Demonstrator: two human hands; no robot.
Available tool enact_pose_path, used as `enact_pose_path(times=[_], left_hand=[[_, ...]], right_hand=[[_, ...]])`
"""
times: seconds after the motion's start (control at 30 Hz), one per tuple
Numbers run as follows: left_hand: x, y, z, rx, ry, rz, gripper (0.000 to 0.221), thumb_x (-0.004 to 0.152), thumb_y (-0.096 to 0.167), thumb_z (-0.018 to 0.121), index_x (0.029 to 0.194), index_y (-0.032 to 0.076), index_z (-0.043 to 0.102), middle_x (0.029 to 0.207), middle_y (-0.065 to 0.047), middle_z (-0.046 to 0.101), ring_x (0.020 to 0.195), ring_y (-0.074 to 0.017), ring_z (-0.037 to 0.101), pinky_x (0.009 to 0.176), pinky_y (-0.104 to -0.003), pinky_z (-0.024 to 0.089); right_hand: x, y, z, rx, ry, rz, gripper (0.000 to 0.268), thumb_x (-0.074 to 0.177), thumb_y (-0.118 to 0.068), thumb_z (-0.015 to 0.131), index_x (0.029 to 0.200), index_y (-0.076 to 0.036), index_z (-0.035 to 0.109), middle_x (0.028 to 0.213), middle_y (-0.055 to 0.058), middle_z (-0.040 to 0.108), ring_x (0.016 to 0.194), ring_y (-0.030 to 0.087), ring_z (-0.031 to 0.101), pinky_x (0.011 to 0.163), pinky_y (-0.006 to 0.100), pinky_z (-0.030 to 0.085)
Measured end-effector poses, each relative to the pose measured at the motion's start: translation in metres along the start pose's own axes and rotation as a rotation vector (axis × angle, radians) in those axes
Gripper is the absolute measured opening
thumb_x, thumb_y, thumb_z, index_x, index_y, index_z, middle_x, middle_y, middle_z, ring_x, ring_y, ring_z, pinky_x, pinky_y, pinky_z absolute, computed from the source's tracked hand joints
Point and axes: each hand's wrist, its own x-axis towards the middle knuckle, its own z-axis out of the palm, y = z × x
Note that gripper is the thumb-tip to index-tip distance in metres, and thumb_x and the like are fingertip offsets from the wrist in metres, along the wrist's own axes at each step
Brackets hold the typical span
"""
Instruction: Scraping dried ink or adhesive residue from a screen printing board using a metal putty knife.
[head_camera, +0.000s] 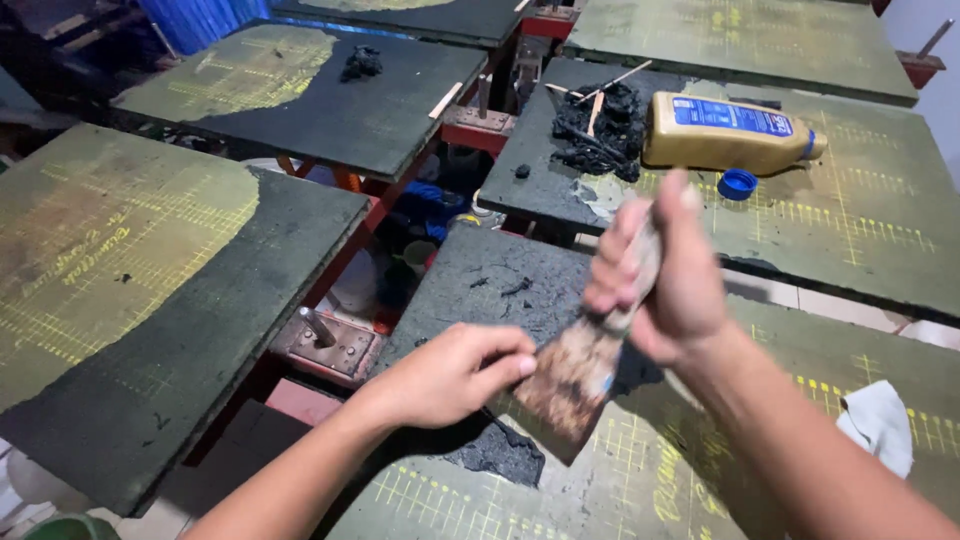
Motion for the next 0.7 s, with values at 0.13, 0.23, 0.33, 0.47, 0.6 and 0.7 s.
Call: enact_pose_path(times=[0.13,0.23,0.33,0.47,0.6,0.7], left_hand=[[-0.004,0.032,-0.004,0.242,-0.123,-0.195,0.048,0.100,0.046,0.042,0.132,0.016,0.061,0.115,-0.008,0.075,0.105,-0.0280,0.069,0.083,-0.040,0.047],[-0.017,0.030,0.016,0.498,-0.203,-0.112,0.053,0.102,0.040,0.049,0.146,0.010,0.049,0.141,-0.012,0.060,0.130,-0.0271,0.054,0.113,-0.057,0.032],[-0.030,0.015,0.035,0.629,-0.432,0.031,0.063,0.102,0.047,0.043,0.156,0.015,0.036,0.161,-0.012,0.032,0.147,-0.0307,0.025,0.117,-0.057,0.012],[-0.038,-0.009,0.034,0.577,-0.327,0.264,0.049,0.104,0.036,0.045,0.142,0.006,0.053,0.147,-0.013,0.051,0.139,-0.0373,0.035,0.104,-0.067,0.022],[-0.046,-0.007,0.033,0.524,-0.218,0.317,0.033,0.102,0.032,0.055,0.124,0.010,0.066,0.128,-0.012,0.057,0.123,-0.0346,0.043,0.094,-0.054,0.030],[-0.046,-0.011,0.031,0.543,-0.229,0.282,0.038,0.102,0.037,0.054,0.129,0.014,0.068,0.114,-0.012,0.055,0.119,-0.0368,0.042,0.094,-0.053,0.032]], right_hand=[[-0.001,-0.030,0.024,0.102,0.065,-0.046,0.048,0.084,-0.066,0.058,0.091,-0.018,0.061,0.055,-0.002,0.047,0.040,0.006,0.042,0.036,0.020,0.035],[0.002,-0.025,0.021,0.020,0.158,-0.024,0.047,0.088,-0.062,0.059,0.096,-0.015,0.055,0.081,0.003,0.055,0.056,0.010,0.051,0.034,0.021,0.044],[0.004,-0.015,0.017,-0.104,0.225,0.015,0.047,0.096,-0.054,0.056,0.110,-0.009,0.060,0.070,0.003,0.062,0.050,0.012,0.054,0.038,0.025,0.043],[0.006,-0.008,0.016,-0.138,0.212,0.082,0.046,0.104,-0.052,0.041,0.117,-0.010,0.056,0.075,0.007,0.063,0.048,0.013,0.052,0.036,0.026,0.041],[0.005,0.008,0.018,-0.171,0.308,0.170,0.032,0.108,-0.043,0.041,0.121,-0.014,0.048,0.071,0.006,0.047,0.047,0.013,0.039,0.037,0.024,0.032],[0.004,0.011,0.028,-0.212,0.411,0.207,0.029,0.107,-0.035,0.048,0.121,-0.010,0.049,0.072,0.003,0.044,0.051,0.011,0.037,0.038,0.023,0.029]])
